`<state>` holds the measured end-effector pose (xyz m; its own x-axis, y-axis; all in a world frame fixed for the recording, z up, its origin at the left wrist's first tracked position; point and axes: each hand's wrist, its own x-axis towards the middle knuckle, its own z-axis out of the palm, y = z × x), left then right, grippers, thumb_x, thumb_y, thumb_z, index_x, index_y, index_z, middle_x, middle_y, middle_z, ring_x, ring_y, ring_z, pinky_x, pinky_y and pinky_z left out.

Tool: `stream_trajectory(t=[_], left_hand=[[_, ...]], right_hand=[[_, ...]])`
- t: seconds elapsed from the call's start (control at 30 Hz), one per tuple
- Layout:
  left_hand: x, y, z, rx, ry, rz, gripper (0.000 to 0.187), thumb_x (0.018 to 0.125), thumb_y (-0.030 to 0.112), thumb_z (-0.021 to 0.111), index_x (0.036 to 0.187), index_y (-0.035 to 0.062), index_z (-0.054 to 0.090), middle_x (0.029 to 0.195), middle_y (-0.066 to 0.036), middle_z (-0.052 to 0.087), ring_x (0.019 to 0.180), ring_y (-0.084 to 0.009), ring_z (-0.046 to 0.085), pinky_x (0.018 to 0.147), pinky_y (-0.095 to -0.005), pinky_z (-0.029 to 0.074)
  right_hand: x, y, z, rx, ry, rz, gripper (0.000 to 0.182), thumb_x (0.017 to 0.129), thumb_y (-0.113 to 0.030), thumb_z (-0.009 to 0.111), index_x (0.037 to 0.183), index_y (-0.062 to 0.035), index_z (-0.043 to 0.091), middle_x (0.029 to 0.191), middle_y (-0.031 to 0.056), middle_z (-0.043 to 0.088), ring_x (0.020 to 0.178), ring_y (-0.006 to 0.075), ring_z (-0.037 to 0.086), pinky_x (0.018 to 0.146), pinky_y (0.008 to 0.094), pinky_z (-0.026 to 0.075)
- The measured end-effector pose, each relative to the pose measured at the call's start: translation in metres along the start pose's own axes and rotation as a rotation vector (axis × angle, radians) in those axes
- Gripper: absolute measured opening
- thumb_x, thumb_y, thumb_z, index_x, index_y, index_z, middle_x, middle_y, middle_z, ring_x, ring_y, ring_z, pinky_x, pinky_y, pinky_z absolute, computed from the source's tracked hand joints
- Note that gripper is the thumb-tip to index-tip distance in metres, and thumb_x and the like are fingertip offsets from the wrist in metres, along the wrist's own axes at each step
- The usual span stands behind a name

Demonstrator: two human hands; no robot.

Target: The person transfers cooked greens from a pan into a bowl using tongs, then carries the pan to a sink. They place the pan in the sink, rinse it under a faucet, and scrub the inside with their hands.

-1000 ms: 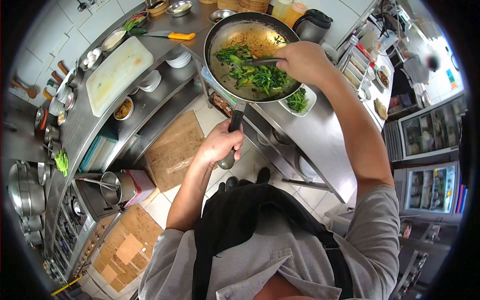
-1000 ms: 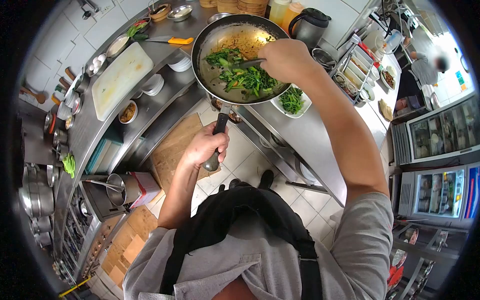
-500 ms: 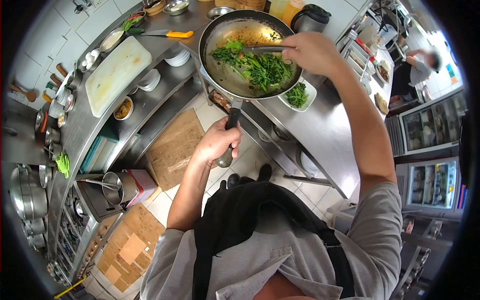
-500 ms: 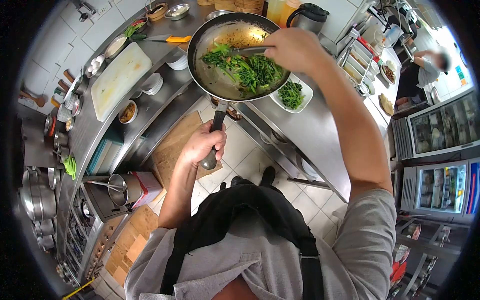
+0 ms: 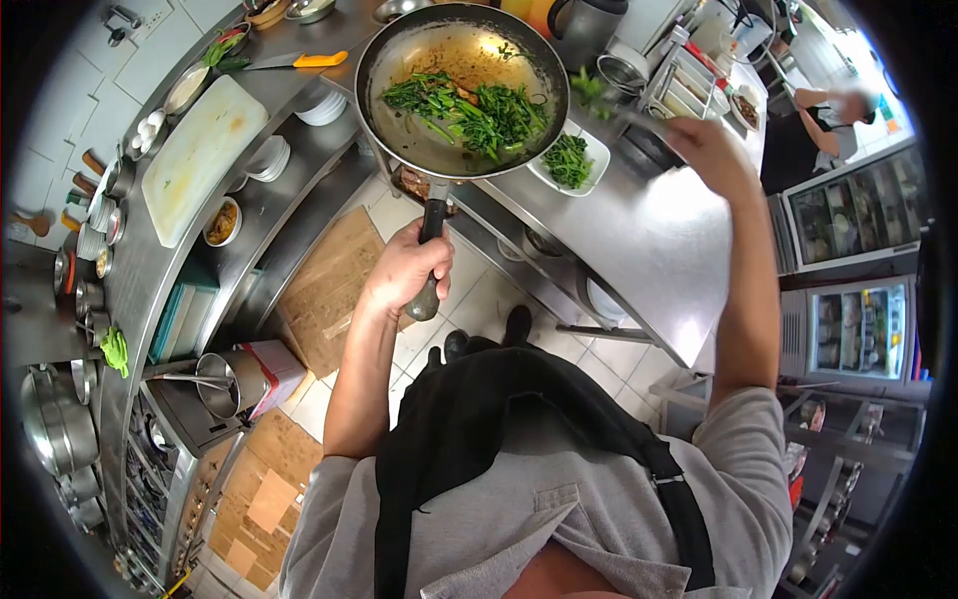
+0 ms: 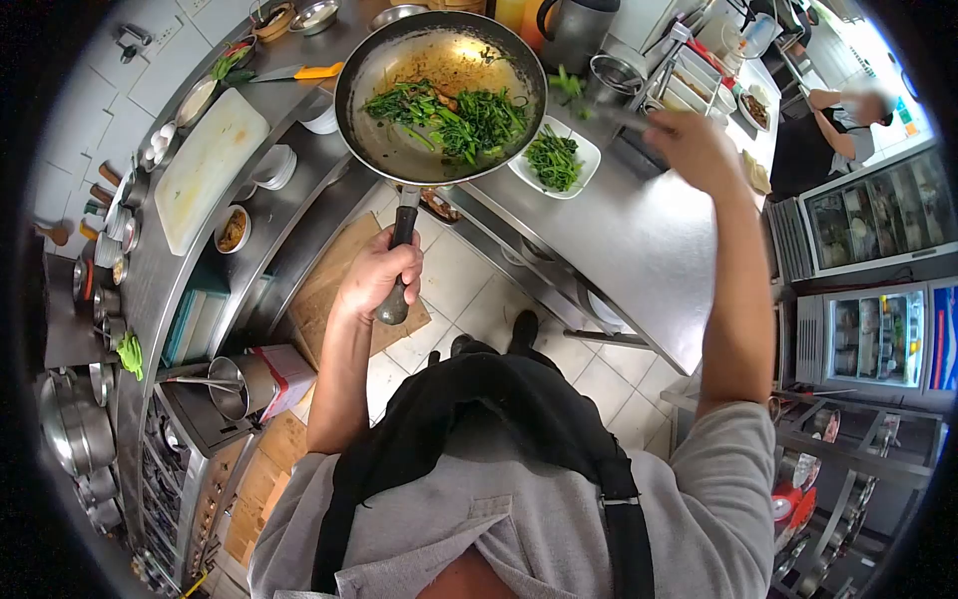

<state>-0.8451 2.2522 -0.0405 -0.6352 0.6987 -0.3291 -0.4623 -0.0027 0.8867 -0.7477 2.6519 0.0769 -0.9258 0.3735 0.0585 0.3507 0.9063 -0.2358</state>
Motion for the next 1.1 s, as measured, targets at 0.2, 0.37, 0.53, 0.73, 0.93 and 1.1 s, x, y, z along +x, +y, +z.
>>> stream_trajectory(t=[0.2, 0.37, 0.53, 0.73, 0.93, 1.1], left_hand=[[0.005, -0.001, -0.002, 0.024, -0.014, -0.012, 0.011, 0.085, 0.010, 0.056, 0.086, 0.0032, 0.048, 0.063, -0.002, 0.050, 0.044, -0.0132, 0.051, 0.045, -0.0270, 0.043], [0.008, -0.001, 0.003, 0.079, -0.001, -0.009, 0.010, 0.085, 0.010, 0.056, 0.087, 0.0035, 0.048, 0.063, -0.002, 0.049, 0.044, -0.0132, 0.051, 0.045, -0.0271, 0.043], [0.014, -0.001, 0.012, 0.069, 0.018, -0.007, 0.010, 0.085, 0.009, 0.056, 0.088, 0.0033, 0.048, 0.063, -0.002, 0.050, 0.044, -0.0136, 0.051, 0.045, -0.0275, 0.043], [0.013, 0.002, 0.021, 0.082, 0.003, 0.002, 0.011, 0.085, 0.009, 0.056, 0.089, 0.0031, 0.048, 0.062, -0.002, 0.050, 0.044, -0.0137, 0.051, 0.045, -0.0275, 0.043], [0.008, 0.004, 0.029, 0.074, -0.004, 0.011, 0.012, 0.084, 0.010, 0.057, 0.089, 0.0033, 0.048, 0.062, -0.002, 0.050, 0.044, -0.0136, 0.051, 0.045, -0.0274, 0.043], [0.007, 0.001, 0.026, 0.059, -0.007, 0.018, 0.013, 0.083, 0.010, 0.057, 0.088, 0.0036, 0.047, 0.062, -0.002, 0.050, 0.044, -0.0137, 0.051, 0.044, -0.0278, 0.044]], right_hand=[[-0.003, -0.008, 0.069, -0.344, -0.101, -0.032, 0.035, 0.085, -0.034, 0.066, 0.113, -0.0143, 0.071, 0.106, 0.0135, 0.071, 0.102, 0.0333, 0.066, 0.086, 0.0457, 0.052], [-0.010, -0.035, -0.008, -0.231, -0.050, -0.004, 0.033, 0.084, -0.032, 0.069, 0.107, -0.0080, 0.071, 0.084, 0.0167, 0.069, 0.076, 0.0318, 0.067, 0.074, 0.0414, 0.051], [0.001, -0.080, -0.016, -0.126, 0.136, -0.319, 0.033, 0.085, -0.034, 0.067, 0.104, -0.0078, 0.072, 0.085, 0.0161, 0.069, 0.082, 0.0326, 0.067, 0.077, 0.0417, 0.051], [0.043, -0.140, 0.023, -0.286, -0.040, -0.286, 0.030, 0.086, -0.034, 0.066, 0.100, -0.0082, 0.072, 0.089, 0.0157, 0.071, 0.090, 0.0350, 0.067, 0.080, 0.0444, 0.053], [0.063, -0.173, 0.036, -0.383, -0.056, -0.279, 0.020, 0.082, -0.016, 0.061, 0.093, -0.0080, 0.075, 0.088, 0.0130, 0.073, 0.086, 0.0312, 0.071, 0.074, 0.0420, 0.056], [0.070, -0.170, 0.052, -0.414, -0.033, -0.341, 0.022, 0.088, -0.030, 0.064, 0.098, -0.0128, 0.073, 0.089, 0.0126, 0.072, 0.088, 0.0325, 0.069, 0.076, 0.0452, 0.055]])
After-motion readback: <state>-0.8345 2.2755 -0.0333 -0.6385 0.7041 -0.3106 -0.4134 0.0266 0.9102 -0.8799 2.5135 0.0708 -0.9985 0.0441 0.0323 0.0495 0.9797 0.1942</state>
